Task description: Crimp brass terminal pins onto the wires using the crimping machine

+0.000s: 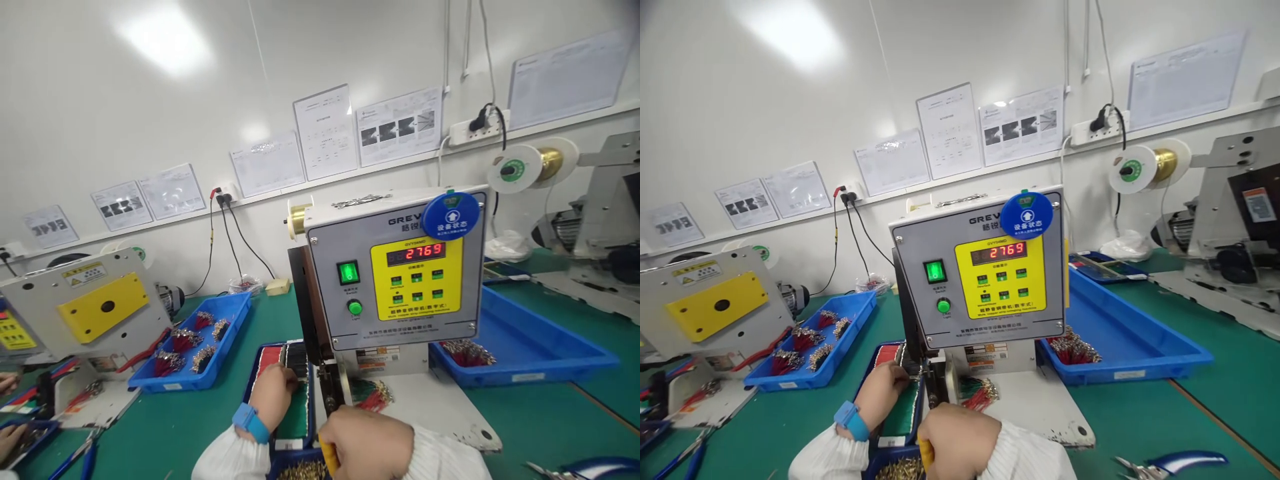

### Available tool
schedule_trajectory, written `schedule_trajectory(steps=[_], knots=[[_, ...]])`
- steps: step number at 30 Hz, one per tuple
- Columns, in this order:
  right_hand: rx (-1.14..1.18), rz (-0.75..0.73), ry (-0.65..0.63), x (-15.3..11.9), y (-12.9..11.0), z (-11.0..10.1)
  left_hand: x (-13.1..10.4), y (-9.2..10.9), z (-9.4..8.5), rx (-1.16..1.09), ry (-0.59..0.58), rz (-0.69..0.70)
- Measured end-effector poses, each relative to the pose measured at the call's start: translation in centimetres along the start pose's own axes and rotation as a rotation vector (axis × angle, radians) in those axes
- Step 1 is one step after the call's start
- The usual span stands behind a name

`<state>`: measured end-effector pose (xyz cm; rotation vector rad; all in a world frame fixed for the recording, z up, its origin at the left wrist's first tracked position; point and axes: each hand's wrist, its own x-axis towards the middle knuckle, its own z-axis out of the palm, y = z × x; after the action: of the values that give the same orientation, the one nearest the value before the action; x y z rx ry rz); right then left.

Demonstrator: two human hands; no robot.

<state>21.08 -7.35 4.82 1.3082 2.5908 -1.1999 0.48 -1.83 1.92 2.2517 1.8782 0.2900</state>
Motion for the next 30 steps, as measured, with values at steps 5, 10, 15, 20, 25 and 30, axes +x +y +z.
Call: schedule_trajectory(steps=[5,10,15,20,25,30], knots=[[0.098,0.053,-0.057,0.4,0.2,0.5,-0.2,0.0,0.2,-0.003,0.031,0.002],[0.132,0.104,-0.114,0.3,-0.7,0.5,-0.6,0.5,-0.2,0.011,0.02,0.011],[0.024,0.015,-0.055,-0.2,-1.4,0.2,-0.8,0.5,-0.4,-0.013,-0.02,-0.001],[-0.047,-0.026,-0.006,-0.3,-1.6,0.6,-1.1,0.7,-0.3,0.013,-0.029,0.011],[-0.041,-0.005,-0.003,-0.4,-1.9,0.8,-1.0,0.7,-0.1,0.031,-0.006,0.028],[0.037,0.121,-0.062,-0.3,-1.6,1.1,-1.2,0.6,0.1,0.011,0.003,0.025]])
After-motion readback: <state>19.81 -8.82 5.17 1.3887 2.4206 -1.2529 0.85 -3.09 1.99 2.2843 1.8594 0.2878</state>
